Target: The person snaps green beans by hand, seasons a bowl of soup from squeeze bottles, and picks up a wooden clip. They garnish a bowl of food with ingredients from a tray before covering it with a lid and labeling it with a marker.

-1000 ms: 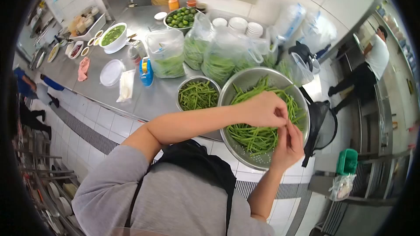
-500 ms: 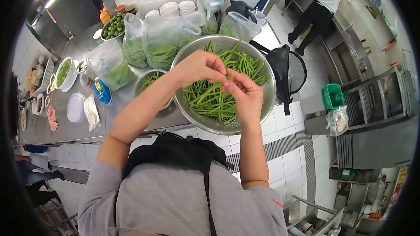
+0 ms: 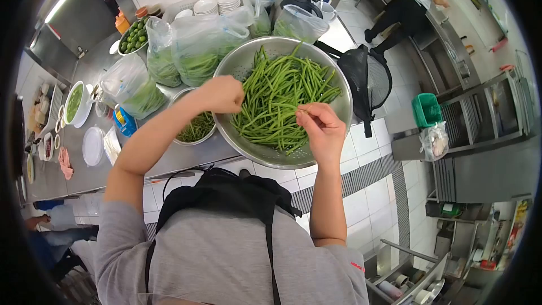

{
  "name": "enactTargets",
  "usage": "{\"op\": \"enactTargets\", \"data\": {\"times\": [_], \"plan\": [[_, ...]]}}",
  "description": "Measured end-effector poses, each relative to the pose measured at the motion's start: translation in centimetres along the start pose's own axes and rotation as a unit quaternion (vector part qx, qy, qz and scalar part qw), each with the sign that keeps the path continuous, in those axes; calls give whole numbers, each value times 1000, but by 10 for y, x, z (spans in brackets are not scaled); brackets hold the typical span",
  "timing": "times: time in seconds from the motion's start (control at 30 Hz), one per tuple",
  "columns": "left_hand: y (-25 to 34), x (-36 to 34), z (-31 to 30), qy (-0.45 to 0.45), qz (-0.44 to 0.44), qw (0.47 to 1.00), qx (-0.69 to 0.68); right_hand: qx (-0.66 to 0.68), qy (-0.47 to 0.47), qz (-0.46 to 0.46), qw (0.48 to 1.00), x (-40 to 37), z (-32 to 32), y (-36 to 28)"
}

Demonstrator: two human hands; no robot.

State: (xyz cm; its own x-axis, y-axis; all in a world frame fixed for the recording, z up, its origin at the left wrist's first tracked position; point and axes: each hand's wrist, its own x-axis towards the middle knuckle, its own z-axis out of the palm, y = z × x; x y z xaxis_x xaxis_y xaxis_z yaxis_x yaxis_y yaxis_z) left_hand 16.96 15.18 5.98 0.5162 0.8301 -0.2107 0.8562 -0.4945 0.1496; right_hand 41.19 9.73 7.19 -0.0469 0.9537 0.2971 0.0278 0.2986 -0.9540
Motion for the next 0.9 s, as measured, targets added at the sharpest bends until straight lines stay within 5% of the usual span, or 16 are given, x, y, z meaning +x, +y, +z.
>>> {"op": "enactTargets", "data": {"times": [0.07,0.17,0.4,0.57,0.7,0.8,0.9], "plan": [[-3,-14,-24,116,43,963,-238,-6,0,23,1000,-1,4,0],[9,-20,-39,117,22,952,-283,-30,-16,28,999,1,11,-1],[45,-21,-40,197,137,949,-206,-237,-90,-136,958,8,33,-18],[50,-26,-46,179,159,952,-190,-203,-176,-4,963,7,29,-17],[42,-45,-50,245,121,924,-268,-121,-96,-2,988,8,26,-9],[12,-88,-44,334,-19,909,-250,-69,-72,33,994,9,15,-9],[-18,-120,-18,295,-130,925,-202,-15,-61,77,995,8,13,-6]]}}
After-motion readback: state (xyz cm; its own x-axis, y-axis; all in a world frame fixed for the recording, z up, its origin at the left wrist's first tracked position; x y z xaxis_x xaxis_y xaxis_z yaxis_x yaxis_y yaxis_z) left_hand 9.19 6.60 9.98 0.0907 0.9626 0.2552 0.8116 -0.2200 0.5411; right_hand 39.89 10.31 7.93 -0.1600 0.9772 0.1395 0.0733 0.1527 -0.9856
